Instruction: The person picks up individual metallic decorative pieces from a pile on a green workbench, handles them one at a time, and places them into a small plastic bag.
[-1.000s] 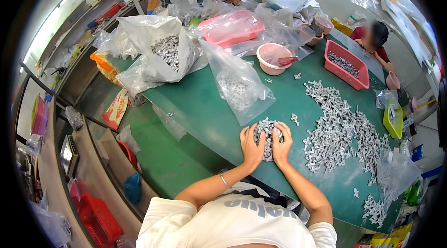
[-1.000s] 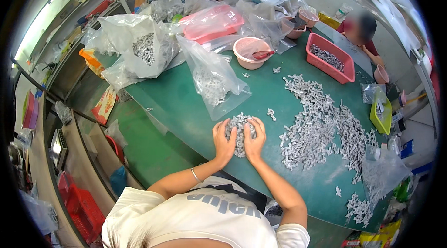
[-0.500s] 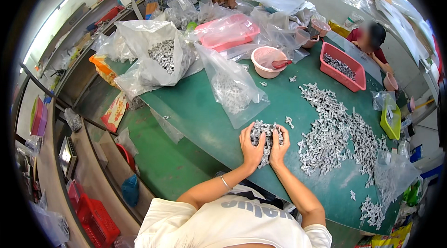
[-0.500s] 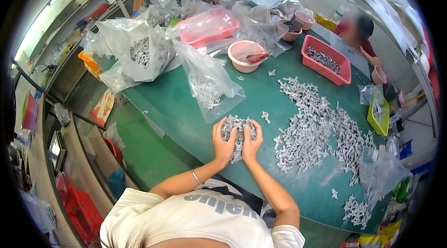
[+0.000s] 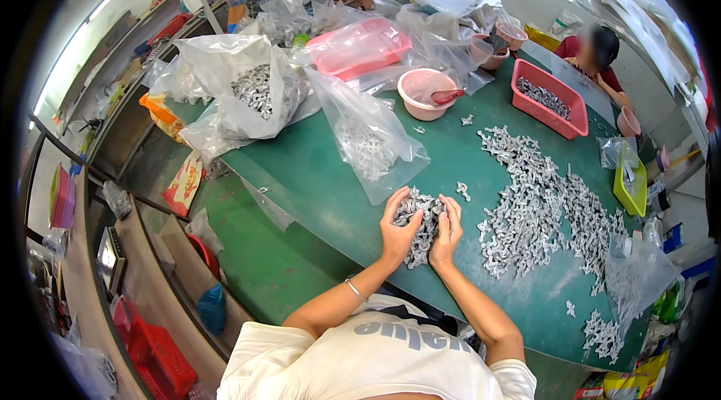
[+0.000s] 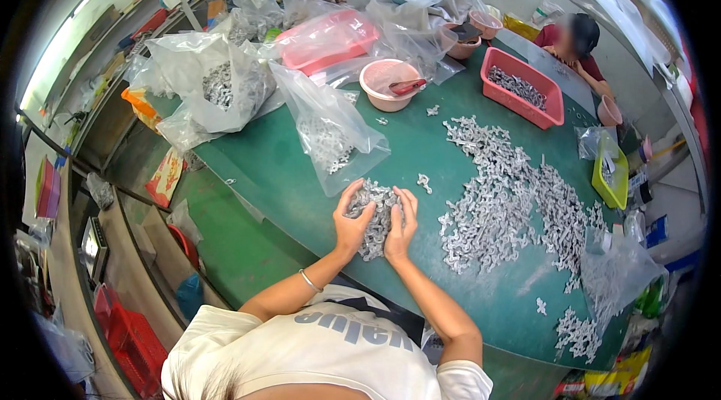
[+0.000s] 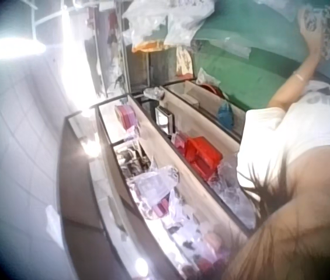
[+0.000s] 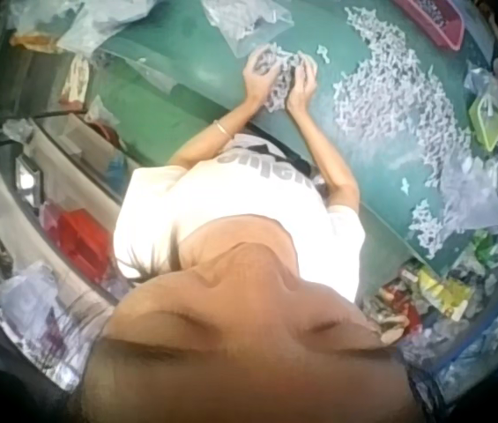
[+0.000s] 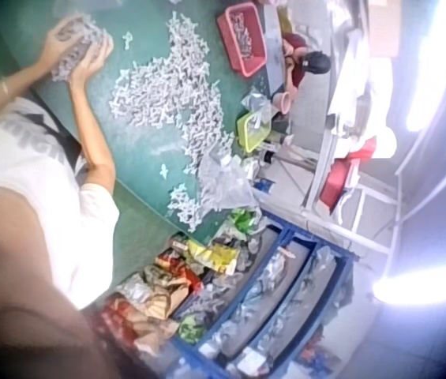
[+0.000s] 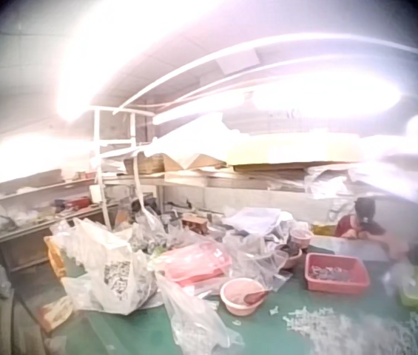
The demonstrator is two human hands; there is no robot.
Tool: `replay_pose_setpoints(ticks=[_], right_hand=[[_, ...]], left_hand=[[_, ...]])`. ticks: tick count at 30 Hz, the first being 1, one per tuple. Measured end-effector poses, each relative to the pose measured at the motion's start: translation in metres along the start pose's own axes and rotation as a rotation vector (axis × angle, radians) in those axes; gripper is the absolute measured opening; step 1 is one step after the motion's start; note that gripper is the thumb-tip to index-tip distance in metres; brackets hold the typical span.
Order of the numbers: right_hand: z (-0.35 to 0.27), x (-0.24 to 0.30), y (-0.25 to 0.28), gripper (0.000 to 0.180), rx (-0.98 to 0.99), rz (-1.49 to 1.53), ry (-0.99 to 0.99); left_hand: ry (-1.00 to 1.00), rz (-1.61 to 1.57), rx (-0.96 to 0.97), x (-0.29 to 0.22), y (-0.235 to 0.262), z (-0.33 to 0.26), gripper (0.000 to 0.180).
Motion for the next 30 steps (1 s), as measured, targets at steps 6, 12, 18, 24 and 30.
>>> replay_pose_setpoints(ticks=[6, 12, 18, 24, 30], right_hand=[[-0.004, 0.02, -0.003, 0.028, 0.05, -0.13, 0.152], [-0.005, 0.027, -0.005, 0.029, 0.08, -0.138, 0.167], [-0.004, 0.03, -0.007, 0.032, 0.084, -0.204, 0.232], [0.005, 0.027, -0.007, 0.038, 0.086, -0.164, 0.207], [0.02, 0.033, 0.002, 0.041, 0.006, -0.206, 0.267]], left_hand=[[0.051, -0.174, 0.016, 0.002, -0.005, -0.001, 0.045], [0.038, -0.21, 0.043, 0.001, -0.008, 0.001, 0.044], [0.057, -0.197, 0.019, -0.002, -0.006, 0.001, 0.037], [0.045, -0.136, 0.023, -0.003, -0.012, 0.006, 0.031], [-0.183, -0.018, 0.068, -0.033, -0.03, 0.016, 0.032]])
Point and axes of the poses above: each hand's wrist, its own z-axis towards the middle knuckle, its own y-axis out of the back of the hand, x = y × z, the point moved 6 cm from there along z, towards the middle knuckle, and after that the axes turned 1 degree about z, right-handed, at the moved point
